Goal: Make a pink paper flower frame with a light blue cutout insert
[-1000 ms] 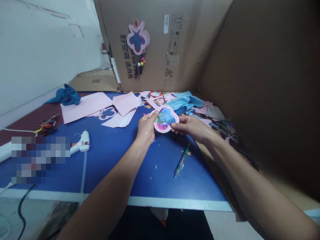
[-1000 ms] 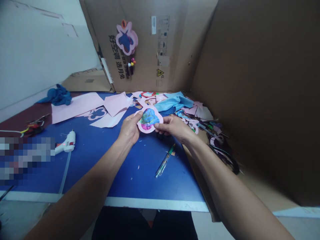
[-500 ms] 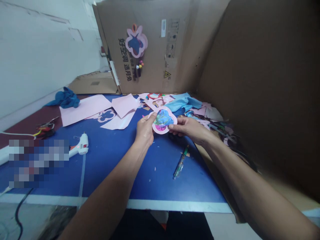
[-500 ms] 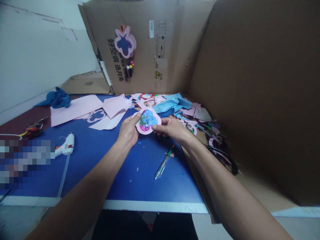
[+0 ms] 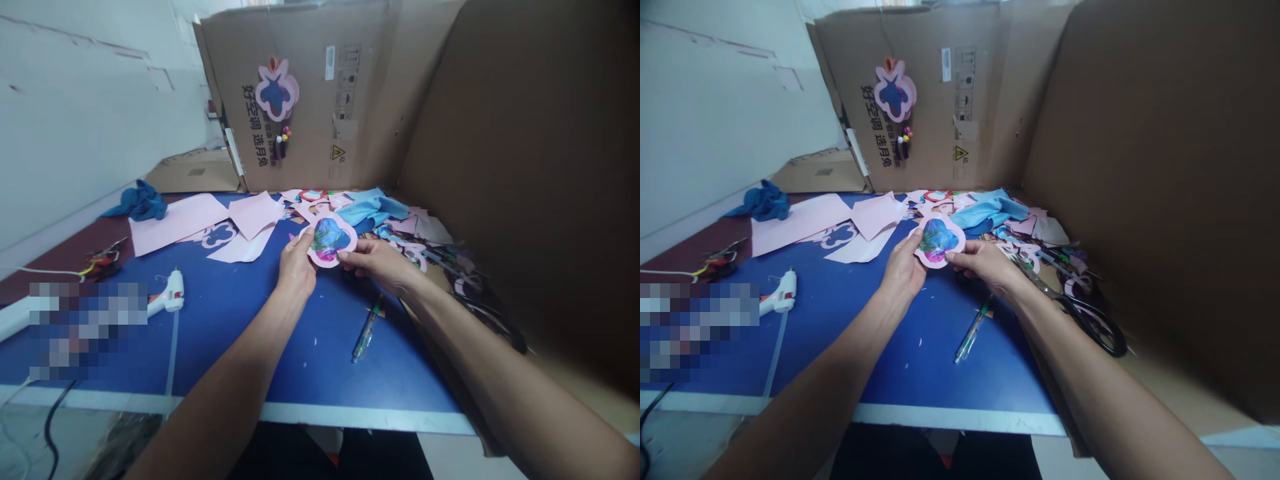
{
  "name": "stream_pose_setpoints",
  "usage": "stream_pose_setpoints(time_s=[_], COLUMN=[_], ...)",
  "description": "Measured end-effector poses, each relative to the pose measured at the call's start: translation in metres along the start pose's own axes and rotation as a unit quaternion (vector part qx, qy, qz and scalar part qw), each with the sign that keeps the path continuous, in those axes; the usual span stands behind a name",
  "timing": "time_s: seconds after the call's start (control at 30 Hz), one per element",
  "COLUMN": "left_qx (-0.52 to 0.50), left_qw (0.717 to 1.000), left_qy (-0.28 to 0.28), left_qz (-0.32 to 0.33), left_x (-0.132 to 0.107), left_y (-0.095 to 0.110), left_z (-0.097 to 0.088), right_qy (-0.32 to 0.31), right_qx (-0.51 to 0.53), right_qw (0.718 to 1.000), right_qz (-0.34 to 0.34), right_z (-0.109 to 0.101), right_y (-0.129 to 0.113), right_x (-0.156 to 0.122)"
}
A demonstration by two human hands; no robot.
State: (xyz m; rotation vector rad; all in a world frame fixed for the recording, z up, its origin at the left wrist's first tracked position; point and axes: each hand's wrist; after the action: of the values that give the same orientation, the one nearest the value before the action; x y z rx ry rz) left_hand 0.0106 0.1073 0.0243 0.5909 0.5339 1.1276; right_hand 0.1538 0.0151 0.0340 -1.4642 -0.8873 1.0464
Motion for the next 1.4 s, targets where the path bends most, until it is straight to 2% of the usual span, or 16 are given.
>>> stream_pose_setpoints(time_s=[0.2,0.33,0.43,0.53,0.7,0.87,0.97,1.07,1.4], left_qx=[-0.028,-0.025,-0.002,0.048,0.196,0.327,0.366,0.396,0.420], left_qw=[0.999,0.998,0.996,0.990,0.954,0.892,0.858,0.839,0.837], left_qy=[0.018,0.026,0.001,-0.053,-0.174,-0.250,-0.289,-0.307,-0.309], left_qz=[-0.026,-0.055,-0.087,-0.121,-0.146,-0.189,-0.214,-0.211,-0.168], left_x=[-0.005,-0.008,-0.007,-0.002,0.003,-0.002,-0.006,-0.010,-0.016], left_y=[-0.004,-0.009,-0.010,-0.003,0.020,0.030,0.030,0.026,0.019], left_z=[0.003,0.004,0.002,-0.003,-0.015,-0.018,-0.017,-0.016,-0.012], right_qy=[0.039,0.038,0.017,-0.020,-0.154,-0.244,-0.261,-0.263,-0.255], right_qx=[0.037,-0.005,-0.055,-0.101,-0.203,-0.304,-0.340,-0.341,-0.341], right_qw=[0.998,0.997,0.993,0.989,0.963,0.918,0.900,0.900,0.902], right_qz=[-0.028,-0.073,-0.099,-0.109,-0.090,-0.078,-0.073,-0.070,-0.071], right_z=[0.004,-0.002,-0.015,-0.033,-0.053,-0.052,-0.047,-0.042,-0.039], right_y=[0.003,0.000,-0.007,-0.013,-0.023,-0.033,-0.034,-0.033,-0.033], right_x=[0.003,0.004,0.004,0.004,-0.003,-0.015,-0.019,-0.022,-0.022])
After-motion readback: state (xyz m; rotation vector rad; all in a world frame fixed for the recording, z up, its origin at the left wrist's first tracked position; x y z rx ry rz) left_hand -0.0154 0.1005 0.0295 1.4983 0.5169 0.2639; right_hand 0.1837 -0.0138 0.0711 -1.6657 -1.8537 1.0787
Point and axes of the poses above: each hand's wrist, its own x-axis towards the middle knuckle, its own z-axis out of the palm, y = z × x, and after that the axes turned 3 degrees about y, right-handed
